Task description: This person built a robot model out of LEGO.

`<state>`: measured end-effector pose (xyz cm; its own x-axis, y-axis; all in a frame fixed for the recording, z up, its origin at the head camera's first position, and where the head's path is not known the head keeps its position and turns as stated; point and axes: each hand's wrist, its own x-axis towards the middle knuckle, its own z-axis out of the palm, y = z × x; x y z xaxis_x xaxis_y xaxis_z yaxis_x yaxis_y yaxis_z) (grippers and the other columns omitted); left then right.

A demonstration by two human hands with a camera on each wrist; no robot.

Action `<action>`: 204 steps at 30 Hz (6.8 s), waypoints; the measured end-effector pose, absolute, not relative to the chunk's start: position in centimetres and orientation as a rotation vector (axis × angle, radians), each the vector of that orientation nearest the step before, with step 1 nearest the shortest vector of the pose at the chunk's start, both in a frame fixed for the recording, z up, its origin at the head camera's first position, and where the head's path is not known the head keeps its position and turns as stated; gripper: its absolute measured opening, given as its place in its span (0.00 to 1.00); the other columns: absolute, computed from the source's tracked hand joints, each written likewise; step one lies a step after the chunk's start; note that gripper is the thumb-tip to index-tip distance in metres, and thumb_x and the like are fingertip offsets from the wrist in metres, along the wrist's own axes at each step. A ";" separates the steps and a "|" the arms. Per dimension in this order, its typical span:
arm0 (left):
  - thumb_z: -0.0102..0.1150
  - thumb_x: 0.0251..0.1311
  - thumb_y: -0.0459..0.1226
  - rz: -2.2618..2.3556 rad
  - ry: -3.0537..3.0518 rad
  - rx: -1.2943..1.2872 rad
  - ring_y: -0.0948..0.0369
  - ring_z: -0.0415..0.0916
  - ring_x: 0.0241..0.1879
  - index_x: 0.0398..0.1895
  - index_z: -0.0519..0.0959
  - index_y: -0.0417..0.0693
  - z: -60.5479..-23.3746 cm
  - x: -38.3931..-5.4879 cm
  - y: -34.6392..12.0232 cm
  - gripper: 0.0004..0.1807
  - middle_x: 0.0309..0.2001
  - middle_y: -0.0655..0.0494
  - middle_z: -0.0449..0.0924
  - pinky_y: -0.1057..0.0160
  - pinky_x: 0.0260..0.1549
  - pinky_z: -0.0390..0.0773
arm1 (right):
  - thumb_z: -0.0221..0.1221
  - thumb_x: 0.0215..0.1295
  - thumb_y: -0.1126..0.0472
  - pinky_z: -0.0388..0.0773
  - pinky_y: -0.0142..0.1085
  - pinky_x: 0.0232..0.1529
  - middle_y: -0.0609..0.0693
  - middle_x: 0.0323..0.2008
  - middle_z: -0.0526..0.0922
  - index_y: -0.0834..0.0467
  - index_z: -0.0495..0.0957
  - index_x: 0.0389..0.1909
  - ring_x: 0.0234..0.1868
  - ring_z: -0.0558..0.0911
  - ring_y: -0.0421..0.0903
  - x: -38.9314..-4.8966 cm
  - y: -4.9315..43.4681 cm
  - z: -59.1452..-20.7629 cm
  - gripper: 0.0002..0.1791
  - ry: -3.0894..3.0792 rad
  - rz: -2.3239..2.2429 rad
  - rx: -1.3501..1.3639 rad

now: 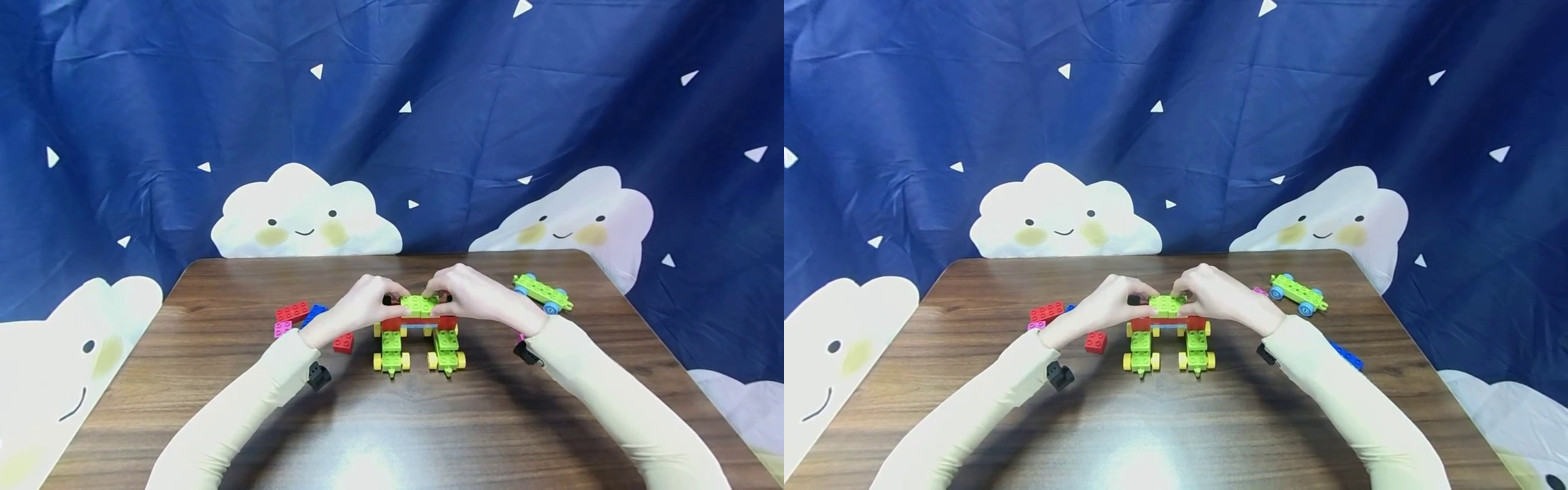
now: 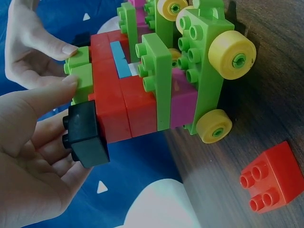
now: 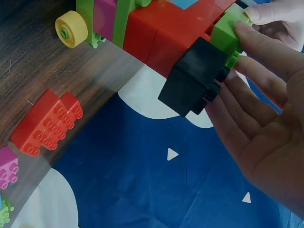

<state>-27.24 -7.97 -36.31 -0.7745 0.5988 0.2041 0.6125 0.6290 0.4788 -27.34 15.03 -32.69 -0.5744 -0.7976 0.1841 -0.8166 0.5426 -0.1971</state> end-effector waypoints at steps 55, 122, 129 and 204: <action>0.69 0.59 0.44 -0.827 -2.791 -1.083 0.65 0.83 0.35 0.45 0.87 0.46 -36.0 -27.1 -7.9 0.15 0.38 0.55 0.89 0.69 0.37 0.81 | 0.70 0.54 0.66 0.72 0.28 0.28 0.50 0.27 0.84 0.61 0.82 0.34 0.24 0.76 0.41 -27.5 14.7 -32.5 0.08 -2.703 0.377 1.464; 0.70 0.57 0.44 -0.829 -2.785 -1.061 0.62 0.85 0.37 0.46 0.87 0.45 -36.1 -27.3 -8.0 0.17 0.39 0.53 0.90 0.68 0.38 0.81 | 0.69 0.57 0.61 0.63 0.26 0.24 0.43 0.19 0.75 0.60 0.84 0.37 0.17 0.64 0.33 -28.3 13.7 -31.5 0.08 -2.901 0.292 1.503; 0.70 0.57 0.44 -0.824 -2.774 -1.071 0.62 0.85 0.37 0.45 0.87 0.46 -36.2 -27.4 -8.0 0.16 0.38 0.54 0.90 0.67 0.38 0.82 | 0.66 0.59 0.63 0.58 0.25 0.23 0.48 0.18 0.74 0.59 0.80 0.32 0.18 0.61 0.33 -28.4 13.9 -31.9 0.05 -2.850 0.269 1.543; 0.70 0.57 0.44 -0.817 -2.758 -1.046 0.64 0.82 0.32 0.44 0.87 0.46 -36.0 -27.1 -8.0 0.15 0.35 0.54 0.89 0.70 0.34 0.79 | 0.72 0.54 0.57 0.75 0.29 0.29 0.52 0.30 0.88 0.63 0.87 0.41 0.22 0.73 0.34 -27.8 14.2 -31.7 0.16 -2.780 0.222 1.409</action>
